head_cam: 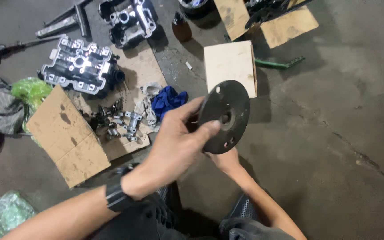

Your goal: The recorder is assembling a gear onto a flywheel component of a motorcycle engine on the workshop floor.

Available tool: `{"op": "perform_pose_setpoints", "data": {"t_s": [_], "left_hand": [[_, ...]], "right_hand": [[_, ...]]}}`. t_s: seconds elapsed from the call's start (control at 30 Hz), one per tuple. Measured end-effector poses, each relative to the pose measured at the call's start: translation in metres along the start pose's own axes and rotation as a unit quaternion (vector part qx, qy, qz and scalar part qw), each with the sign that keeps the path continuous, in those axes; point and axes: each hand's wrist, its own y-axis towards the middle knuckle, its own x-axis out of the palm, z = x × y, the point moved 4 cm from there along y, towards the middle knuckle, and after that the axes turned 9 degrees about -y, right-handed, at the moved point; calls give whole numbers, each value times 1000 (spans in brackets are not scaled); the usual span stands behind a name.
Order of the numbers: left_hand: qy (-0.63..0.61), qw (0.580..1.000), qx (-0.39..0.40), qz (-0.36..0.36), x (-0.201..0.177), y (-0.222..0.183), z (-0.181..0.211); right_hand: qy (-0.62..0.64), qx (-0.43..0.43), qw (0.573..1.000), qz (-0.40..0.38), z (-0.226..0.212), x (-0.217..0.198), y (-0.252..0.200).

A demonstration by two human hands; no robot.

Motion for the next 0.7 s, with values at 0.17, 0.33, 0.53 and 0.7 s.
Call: {"op": "perform_pose_setpoints", "data": {"t_s": [0.17, 0.33, 0.53, 0.7], "left_hand": [[22, 999, -40, 12, -43, 2, 2], [-229, 969, 28, 90, -76, -1, -52], [-259, 957, -8, 129, -77, -4, -109], [-325, 943, -41, 64, -59, -11, -106]], "right_hand": [[53, 230, 967, -96, 26, -67, -6], [273, 236, 930, 75, -31, -147, -11], [343, 101, 914, 191, -104, -188, -23], [335, 43, 923, 185, -134, -189, -28]]}}
